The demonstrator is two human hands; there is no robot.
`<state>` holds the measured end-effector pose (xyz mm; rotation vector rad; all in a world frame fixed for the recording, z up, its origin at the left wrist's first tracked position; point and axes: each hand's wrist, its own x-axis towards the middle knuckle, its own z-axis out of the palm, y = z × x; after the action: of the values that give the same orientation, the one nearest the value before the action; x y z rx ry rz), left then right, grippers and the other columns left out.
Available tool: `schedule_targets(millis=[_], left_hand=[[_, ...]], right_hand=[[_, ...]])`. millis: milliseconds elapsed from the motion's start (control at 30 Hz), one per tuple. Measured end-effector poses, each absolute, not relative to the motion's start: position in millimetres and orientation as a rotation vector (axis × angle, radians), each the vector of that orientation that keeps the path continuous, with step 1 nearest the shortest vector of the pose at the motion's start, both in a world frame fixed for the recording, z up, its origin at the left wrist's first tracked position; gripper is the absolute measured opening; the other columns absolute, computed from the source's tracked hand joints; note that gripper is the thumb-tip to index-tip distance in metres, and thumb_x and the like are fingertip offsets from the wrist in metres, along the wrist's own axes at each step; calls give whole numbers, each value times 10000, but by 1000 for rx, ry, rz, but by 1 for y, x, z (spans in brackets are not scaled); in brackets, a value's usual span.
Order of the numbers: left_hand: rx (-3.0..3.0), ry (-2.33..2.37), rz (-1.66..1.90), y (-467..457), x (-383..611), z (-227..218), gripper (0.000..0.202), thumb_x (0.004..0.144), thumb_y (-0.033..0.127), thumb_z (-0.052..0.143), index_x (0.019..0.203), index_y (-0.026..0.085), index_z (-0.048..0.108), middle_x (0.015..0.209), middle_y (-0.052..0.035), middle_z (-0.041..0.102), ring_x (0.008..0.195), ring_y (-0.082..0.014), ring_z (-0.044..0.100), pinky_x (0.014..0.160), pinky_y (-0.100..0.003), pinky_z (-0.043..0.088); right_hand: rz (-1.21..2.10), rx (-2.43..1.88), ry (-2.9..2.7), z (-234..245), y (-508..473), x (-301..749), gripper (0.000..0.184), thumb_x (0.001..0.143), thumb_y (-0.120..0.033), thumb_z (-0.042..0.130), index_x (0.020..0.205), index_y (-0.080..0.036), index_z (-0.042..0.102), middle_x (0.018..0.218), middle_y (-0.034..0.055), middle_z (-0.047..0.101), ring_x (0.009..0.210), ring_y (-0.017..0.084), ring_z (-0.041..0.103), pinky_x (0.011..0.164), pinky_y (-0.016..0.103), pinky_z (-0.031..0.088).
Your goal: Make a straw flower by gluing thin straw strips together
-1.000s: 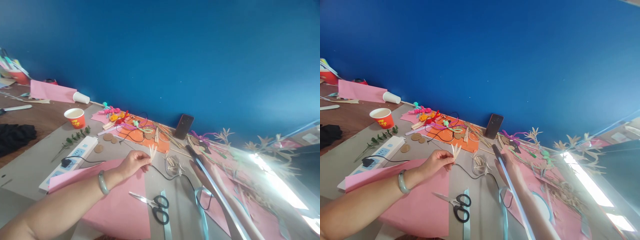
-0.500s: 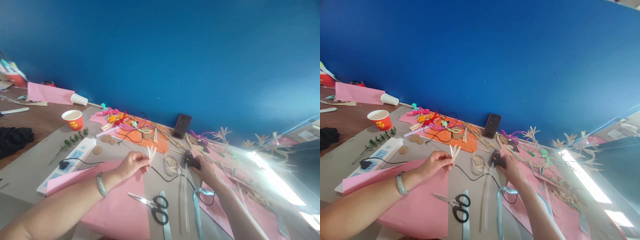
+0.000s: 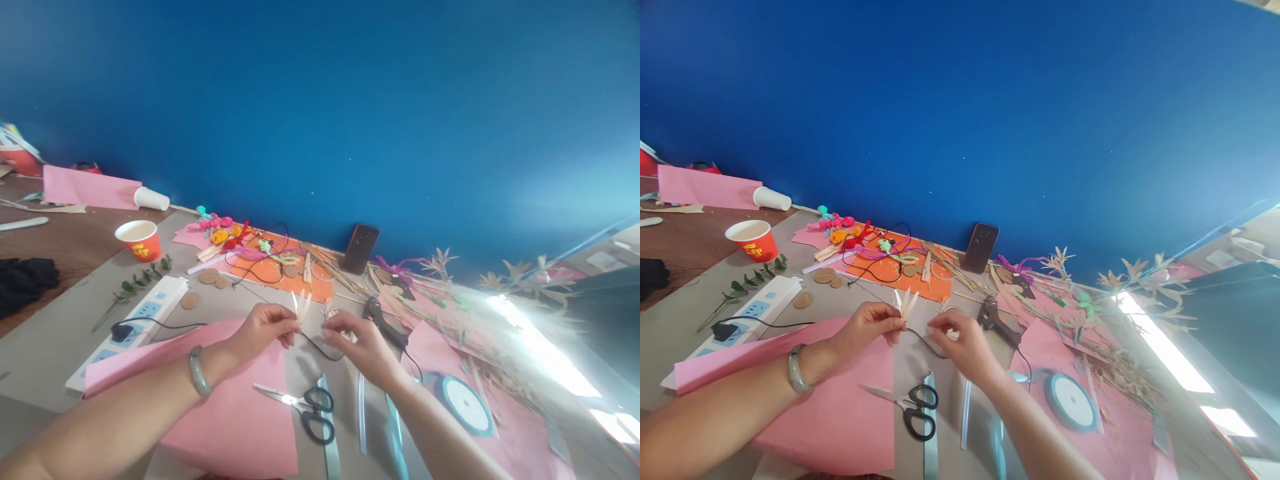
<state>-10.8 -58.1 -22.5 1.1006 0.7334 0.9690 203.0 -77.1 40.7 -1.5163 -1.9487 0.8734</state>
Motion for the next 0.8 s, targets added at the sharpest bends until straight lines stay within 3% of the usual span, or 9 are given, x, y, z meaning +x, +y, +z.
schedule_targets(millis=[233,467,800], left_hand=[[1120,754,973,-58,-11,-20,258,733,371,713,730,115,677,556,-21,621,518,-123,577,555,-250,487],[1118,770,949,-60,-10,-20,248,745,360,701,746,113,680,574,-22,618,531,-126,582,561,-249,482],[1133,735,949,-63,-10,-19,204,753,338,695,730,135,686,597,-10,621,552,-120,574,576,-235,466]], right_hand=[[1224,-1414,-1607,37,-76,165,274,798,-423,587,777,-162,672,669,10,638,619,137,542,602,258,425],[1252,-1418,-1510,36,-74,158,257,774,-384,590,635,-167,597,574,-21,533,552,105,428,548,235,357],[1402,-1347,-1417,24,-70,161,300,756,-416,594,586,-171,562,559,-22,509,575,115,433,572,249,336]])
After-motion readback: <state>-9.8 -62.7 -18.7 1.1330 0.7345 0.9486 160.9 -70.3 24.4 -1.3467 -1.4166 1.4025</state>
